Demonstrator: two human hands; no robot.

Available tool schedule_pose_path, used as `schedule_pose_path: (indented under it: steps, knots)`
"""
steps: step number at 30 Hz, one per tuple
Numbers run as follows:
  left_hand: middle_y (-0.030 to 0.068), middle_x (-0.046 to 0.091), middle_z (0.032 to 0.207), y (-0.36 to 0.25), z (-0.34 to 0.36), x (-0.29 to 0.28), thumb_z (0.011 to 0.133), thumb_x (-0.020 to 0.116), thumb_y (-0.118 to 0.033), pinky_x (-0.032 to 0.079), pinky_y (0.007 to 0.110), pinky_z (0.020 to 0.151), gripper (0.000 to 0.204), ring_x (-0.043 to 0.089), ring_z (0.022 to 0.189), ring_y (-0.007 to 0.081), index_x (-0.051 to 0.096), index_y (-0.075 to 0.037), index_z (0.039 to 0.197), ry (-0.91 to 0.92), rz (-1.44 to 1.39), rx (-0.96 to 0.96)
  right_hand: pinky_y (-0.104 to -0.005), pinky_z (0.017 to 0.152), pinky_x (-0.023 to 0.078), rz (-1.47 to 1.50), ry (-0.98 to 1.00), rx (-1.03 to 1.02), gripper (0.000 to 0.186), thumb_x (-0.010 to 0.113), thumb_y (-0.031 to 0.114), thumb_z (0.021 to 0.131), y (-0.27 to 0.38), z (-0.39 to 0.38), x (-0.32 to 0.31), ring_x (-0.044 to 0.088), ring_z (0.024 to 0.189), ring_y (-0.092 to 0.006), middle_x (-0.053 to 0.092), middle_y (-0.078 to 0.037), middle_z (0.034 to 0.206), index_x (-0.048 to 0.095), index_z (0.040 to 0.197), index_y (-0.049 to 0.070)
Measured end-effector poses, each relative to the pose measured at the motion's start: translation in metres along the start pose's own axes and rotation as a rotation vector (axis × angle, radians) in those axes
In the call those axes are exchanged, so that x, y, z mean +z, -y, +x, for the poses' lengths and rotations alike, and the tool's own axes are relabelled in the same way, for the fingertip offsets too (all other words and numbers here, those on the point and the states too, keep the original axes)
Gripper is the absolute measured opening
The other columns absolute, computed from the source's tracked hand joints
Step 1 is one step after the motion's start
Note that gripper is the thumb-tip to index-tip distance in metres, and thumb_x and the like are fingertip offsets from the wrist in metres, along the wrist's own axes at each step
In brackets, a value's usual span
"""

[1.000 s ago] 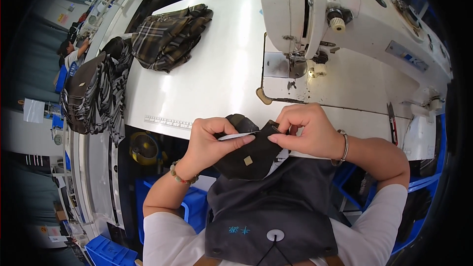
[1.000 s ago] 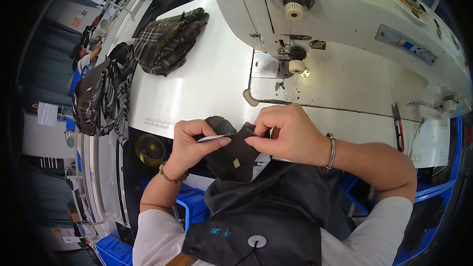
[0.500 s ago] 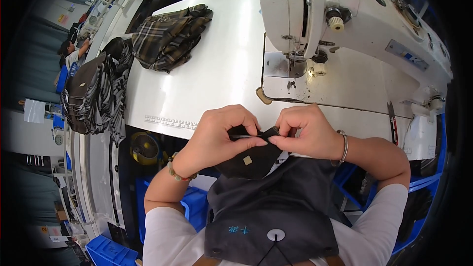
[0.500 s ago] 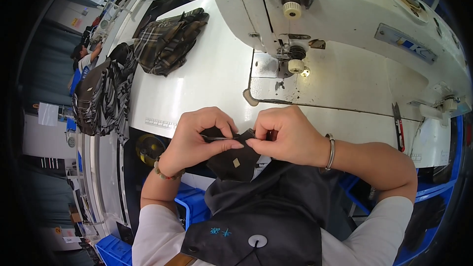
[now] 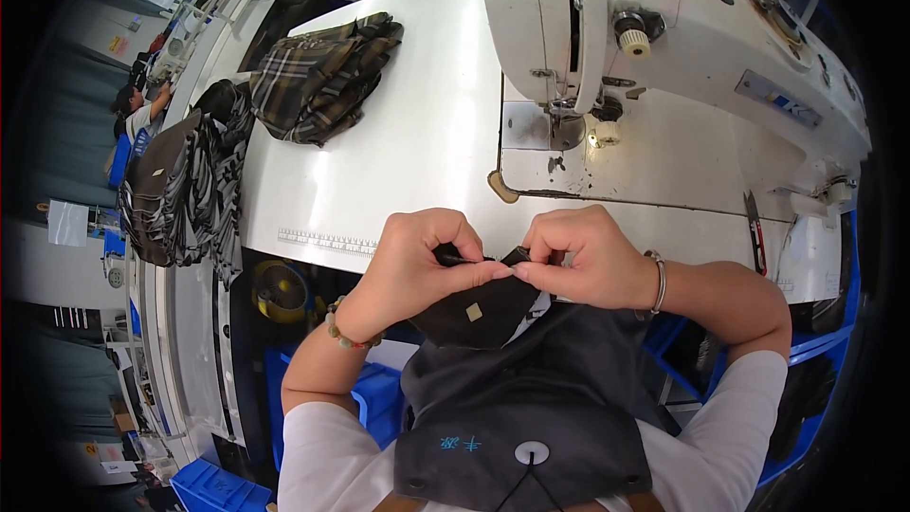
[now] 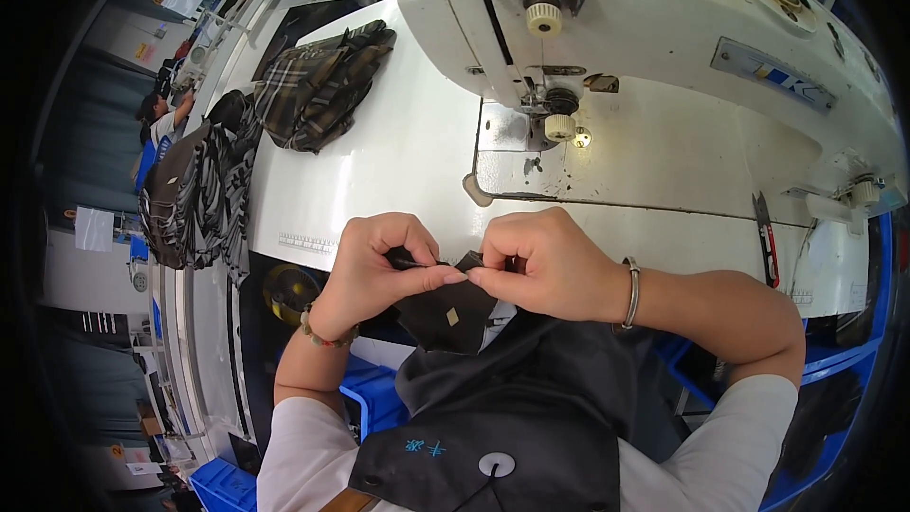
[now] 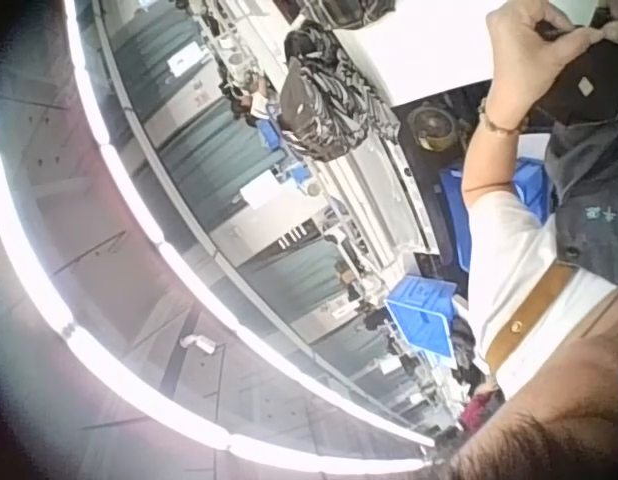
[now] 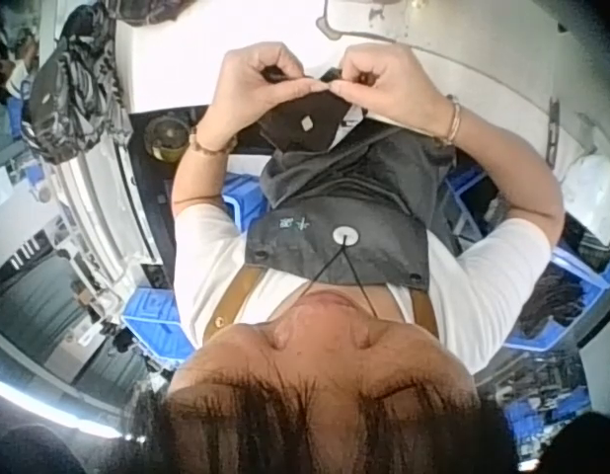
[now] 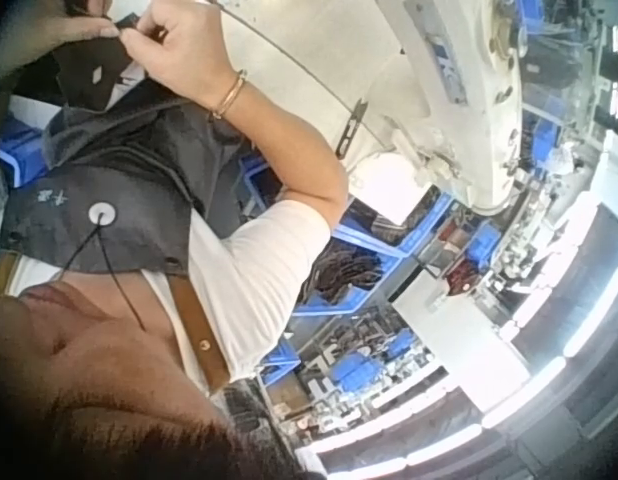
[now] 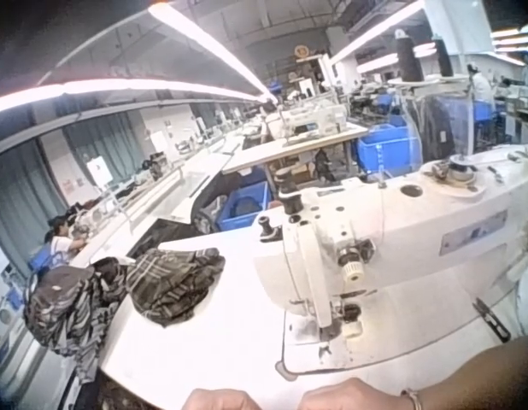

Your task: Sewing together pieces of fabric and leather material using an industrial sewing machine.

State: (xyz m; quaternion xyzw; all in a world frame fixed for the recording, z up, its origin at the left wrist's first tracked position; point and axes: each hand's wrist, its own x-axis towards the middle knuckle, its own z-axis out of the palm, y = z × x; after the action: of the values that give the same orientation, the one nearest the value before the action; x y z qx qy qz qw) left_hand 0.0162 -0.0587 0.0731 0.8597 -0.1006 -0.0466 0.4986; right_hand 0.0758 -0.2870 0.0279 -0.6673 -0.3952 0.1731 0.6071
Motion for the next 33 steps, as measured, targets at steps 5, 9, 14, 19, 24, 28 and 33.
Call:
schedule_pose_path:
  steps: [5,9,14,19,24,28,33]
  knots:
    - [0.0035,0.064,0.067,-0.004,0.002,-0.002,0.072,0.089,-0.014,0.049,0.024,0.058,0.027,0.061,0.061,0.0109,0.065,-0.002,0.076,0.037,0.100,-0.011,-0.0294,0.051,0.039,0.012,-0.005,-0.027,0.025,0.073,0.011,0.083,-0.002,-0.001,0.001,0.051,0.054,-0.0143,0.058,-0.004,0.064,0.056,0.068,0.003]
    - [0.0047,0.067,0.071,-0.017,0.008,0.007,0.072,0.088,-0.013,0.052,0.025,0.064,0.026,0.066,0.067,0.0135,0.069,-0.002,0.085,-0.036,0.006,0.044,-0.0303,0.051,0.039,0.009,0.007,-0.011,0.024,0.073,0.011,0.082,-0.002,0.000,0.001,0.051,0.055,-0.0160,0.057,-0.005,0.064,0.055,0.068,0.003]
    - [0.0031,0.068,0.075,-0.010,0.009,0.004,0.075,0.083,-0.002,0.050,0.023,0.065,0.017,0.064,0.071,0.0092,0.071,-0.001,0.086,0.120,-0.011,0.001,-0.0312,0.051,0.040,0.009,0.006,-0.020,0.021,0.073,0.010,0.081,0.001,0.001,-0.001,0.053,0.055,-0.0176,0.058,-0.006,0.064,0.056,0.070,0.002]
    - [0.0045,0.070,0.077,-0.012,0.006,-0.010,0.078,0.080,0.000,0.050,0.023,0.068,0.012,0.063,0.071,0.0097,0.070,0.001,0.083,0.044,-0.031,-0.062,-0.0305,0.051,0.043,-0.039,0.066,0.051,0.016,0.072,0.011,0.080,0.011,0.003,-0.003,0.057,0.056,-0.0185,0.061,-0.007,0.067,0.060,0.072,0.002]
    - [-0.0014,0.063,0.073,-0.010,0.002,-0.020,0.078,0.078,0.003,0.043,0.020,0.065,0.014,0.054,0.070,0.0055,0.065,-0.002,0.078,-0.059,-0.048,-0.066,-0.0310,0.052,0.044,-0.038,0.006,0.027,0.016,0.071,0.011,0.081,0.007,0.001,0.000,0.058,0.057,-0.0196,0.062,-0.007,0.069,0.060,0.072,0.002]
    - [-0.0016,0.062,0.073,-0.008,0.001,-0.016,0.079,0.077,0.002,0.043,0.021,0.067,0.013,0.054,0.071,0.0055,0.065,-0.002,0.078,-0.074,-0.062,-0.100,-0.0311,0.052,0.044,-0.030,-0.034,0.026,0.017,0.070,0.010,0.082,0.003,0.001,0.001,0.058,0.056,-0.0203,0.061,-0.007,0.069,0.060,0.071,0.002]
    - [0.0023,0.066,0.080,0.009,0.004,-0.012,0.083,0.077,-0.003,0.045,0.022,0.071,0.011,0.057,0.075,0.0084,0.066,-0.001,0.084,-0.141,0.048,0.092,-0.0282,0.052,0.046,-0.137,-0.052,-0.056,0.019,0.071,0.009,0.083,0.002,0.001,-0.001,0.058,0.056,-0.0171,0.061,-0.006,0.068,0.057,0.071,0.003]
